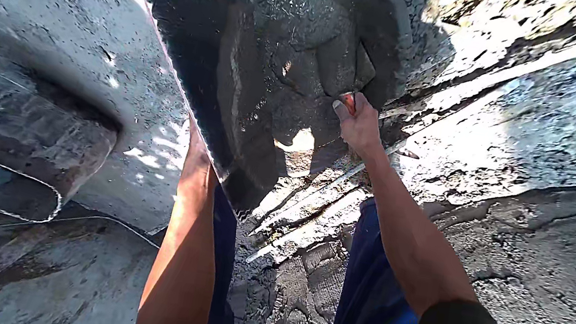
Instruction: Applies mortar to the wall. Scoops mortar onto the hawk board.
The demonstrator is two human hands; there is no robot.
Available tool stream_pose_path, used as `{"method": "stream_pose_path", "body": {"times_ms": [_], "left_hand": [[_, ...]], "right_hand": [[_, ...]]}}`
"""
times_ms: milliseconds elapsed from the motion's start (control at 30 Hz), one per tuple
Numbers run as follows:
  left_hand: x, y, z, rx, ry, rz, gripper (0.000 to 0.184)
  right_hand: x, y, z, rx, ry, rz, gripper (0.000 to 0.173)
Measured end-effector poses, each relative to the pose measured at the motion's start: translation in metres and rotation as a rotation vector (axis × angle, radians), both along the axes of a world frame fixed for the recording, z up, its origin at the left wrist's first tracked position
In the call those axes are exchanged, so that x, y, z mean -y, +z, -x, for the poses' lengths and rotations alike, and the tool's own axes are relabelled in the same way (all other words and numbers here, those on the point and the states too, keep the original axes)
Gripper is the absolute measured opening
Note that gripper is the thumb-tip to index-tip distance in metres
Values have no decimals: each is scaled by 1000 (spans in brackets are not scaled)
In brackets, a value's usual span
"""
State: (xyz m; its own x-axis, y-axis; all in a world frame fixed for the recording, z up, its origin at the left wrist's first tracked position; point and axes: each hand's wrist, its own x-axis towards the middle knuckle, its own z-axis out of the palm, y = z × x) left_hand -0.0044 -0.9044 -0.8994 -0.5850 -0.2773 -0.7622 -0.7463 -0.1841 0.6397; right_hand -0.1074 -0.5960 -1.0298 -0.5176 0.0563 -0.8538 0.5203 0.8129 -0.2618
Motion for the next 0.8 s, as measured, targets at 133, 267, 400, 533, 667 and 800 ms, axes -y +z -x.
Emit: {"method": "stream_pose_path", "body": {"times_ms": [133, 267, 400, 533, 667, 800], "left_hand": [[-7, 8, 8, 92, 19, 14, 40], [-7, 6, 13, 216, 26, 67, 37], [3, -37, 11, 95, 286, -42, 29], [-1, -55, 31, 101, 202, 46, 35], [-11, -78, 55, 222, 297, -69, 37], [-46, -99, 58, -36, 644, -400, 31]], "right_hand": [[2, -4, 13, 69, -135, 179, 41], [17, 3, 17, 109, -232, 328, 36], [26, 4, 16, 74, -244, 428, 33], [26, 12, 22, -5, -207, 462, 32], [17, 54, 26, -43, -8, 405, 35], [22, 131, 7, -114, 288, 275, 40]]}}
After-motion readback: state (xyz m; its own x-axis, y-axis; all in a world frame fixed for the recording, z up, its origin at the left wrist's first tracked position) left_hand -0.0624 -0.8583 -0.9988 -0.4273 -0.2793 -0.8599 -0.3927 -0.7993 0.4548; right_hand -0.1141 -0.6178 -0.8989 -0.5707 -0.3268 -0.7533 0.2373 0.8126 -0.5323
